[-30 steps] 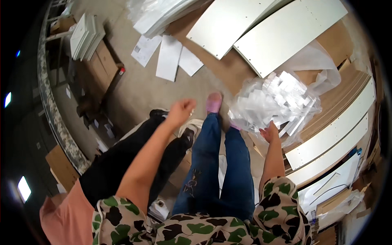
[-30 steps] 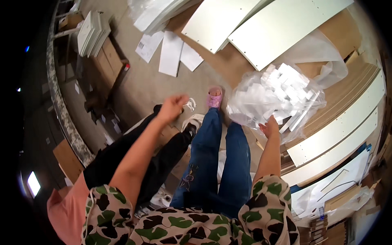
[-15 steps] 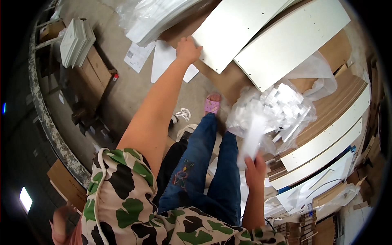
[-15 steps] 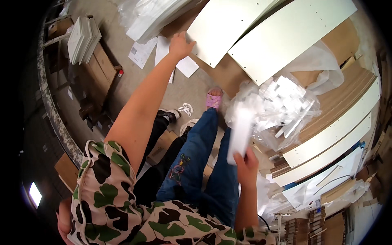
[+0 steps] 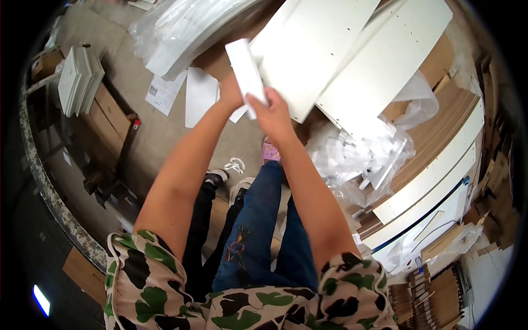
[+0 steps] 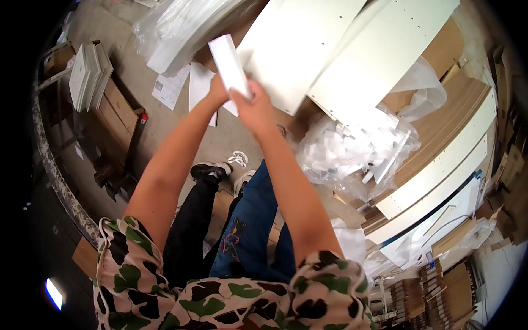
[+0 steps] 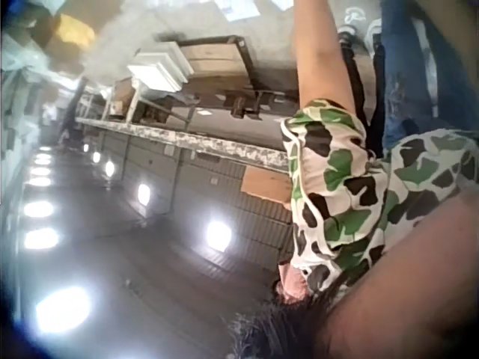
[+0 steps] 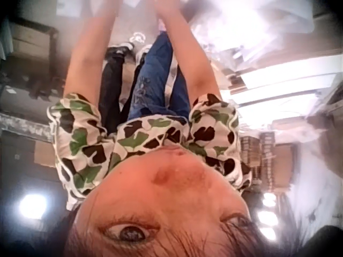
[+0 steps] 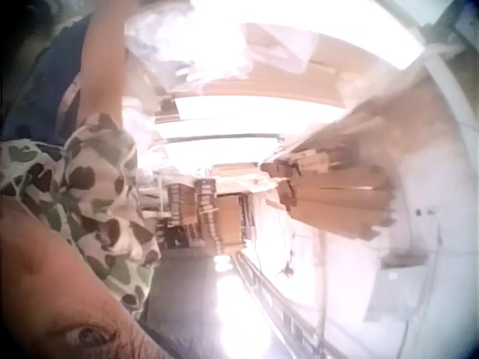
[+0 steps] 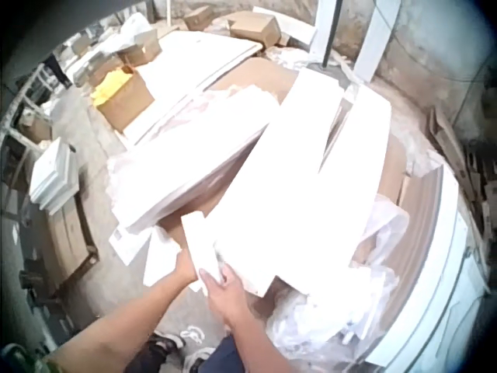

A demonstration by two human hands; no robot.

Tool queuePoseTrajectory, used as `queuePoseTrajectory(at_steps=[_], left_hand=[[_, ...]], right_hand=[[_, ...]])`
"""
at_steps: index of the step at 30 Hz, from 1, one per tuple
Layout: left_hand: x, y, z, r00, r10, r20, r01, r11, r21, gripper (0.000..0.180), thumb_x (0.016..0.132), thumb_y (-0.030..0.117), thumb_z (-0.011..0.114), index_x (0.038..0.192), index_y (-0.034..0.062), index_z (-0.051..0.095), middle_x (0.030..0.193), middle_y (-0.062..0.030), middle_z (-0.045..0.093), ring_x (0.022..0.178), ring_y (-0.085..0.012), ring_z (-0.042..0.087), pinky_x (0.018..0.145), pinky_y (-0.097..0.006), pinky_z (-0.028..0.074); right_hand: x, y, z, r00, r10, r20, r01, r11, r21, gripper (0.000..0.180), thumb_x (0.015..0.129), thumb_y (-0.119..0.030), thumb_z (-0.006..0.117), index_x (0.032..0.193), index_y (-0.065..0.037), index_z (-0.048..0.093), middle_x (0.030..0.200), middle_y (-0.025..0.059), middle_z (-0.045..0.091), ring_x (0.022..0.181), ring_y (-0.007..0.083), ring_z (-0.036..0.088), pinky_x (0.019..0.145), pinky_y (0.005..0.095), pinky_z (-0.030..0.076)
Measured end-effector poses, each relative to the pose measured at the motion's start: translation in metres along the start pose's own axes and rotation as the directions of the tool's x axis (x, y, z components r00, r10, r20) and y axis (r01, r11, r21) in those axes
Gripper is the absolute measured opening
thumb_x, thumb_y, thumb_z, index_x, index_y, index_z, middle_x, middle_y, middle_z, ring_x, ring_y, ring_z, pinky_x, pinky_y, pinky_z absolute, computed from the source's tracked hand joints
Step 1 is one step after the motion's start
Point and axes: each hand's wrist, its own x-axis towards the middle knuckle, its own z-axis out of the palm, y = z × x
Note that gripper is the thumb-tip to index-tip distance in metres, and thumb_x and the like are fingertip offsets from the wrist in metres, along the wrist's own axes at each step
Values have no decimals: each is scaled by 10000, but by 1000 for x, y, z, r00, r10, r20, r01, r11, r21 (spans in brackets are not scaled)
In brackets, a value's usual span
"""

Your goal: The person packs white furniture panels into a cardboard box on a conveyor belt, wrapping them in foam sheets and placing foam protectors at the ends.

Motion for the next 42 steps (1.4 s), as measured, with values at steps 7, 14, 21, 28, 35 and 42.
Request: queuePoseTrajectory(at_steps=[7,14,21,28,35,42], left_hand=[[-32,40,37,989,-136,-63,137,990,16,369,745,348,639,921,24,618,923,-165,598,847,-285,588,726,-360,468],[-37,77,62,956,-293,-28,273,920,-281,471,691,424,711,881,4,612,761,-107,617,711,-192,586,663,-289,469],[12,141,10,972,-233,-2,186,783,-593,493,690,472,723,691,19,529,627,-53,545,581,-128,513,539,-262,431],[-28,225,75,936,-227,-269,35,820,-571,433,716,374,733,632,9,515,565,-25,489,518,-107,409,491,-265,386],[-9,260,132,971,-186,-148,75,829,-555,457,708,412,723,790,-14,579,675,-72,548,596,-164,497,568,-287,432],[-10,232,150,999,54,-2,-54,995,-82,517,715,361,700,1038,-3,526,1021,-192,525,919,-316,544,756,-396,439]], right_hand=[[-18,8,-128,778,-2,-629,-270,902,-336,448,675,-292,735,900,73,607,898,157,613,860,211,545,786,301,423],[-31,21,-149,921,174,-349,-213,974,-76,248,759,-203,688,883,5,637,791,30,598,707,93,518,613,242,415],[-94,-48,-133,938,-116,-327,-18,925,-380,229,737,-190,724,848,-3,654,676,-21,516,567,56,411,527,206,343],[-140,-77,-207,951,12,-308,-78,976,-206,210,772,-140,699,912,9,649,772,0,587,629,45,471,560,193,372],[-128,-38,-263,872,-19,-489,-97,973,-211,305,742,-186,729,978,-8,651,1112,117,532,875,133,556,744,233,441],[-87,-19,-312,867,-48,-497,-84,967,-239,362,699,-245,738,956,-2,661,1229,189,480,924,217,522,818,300,421]])
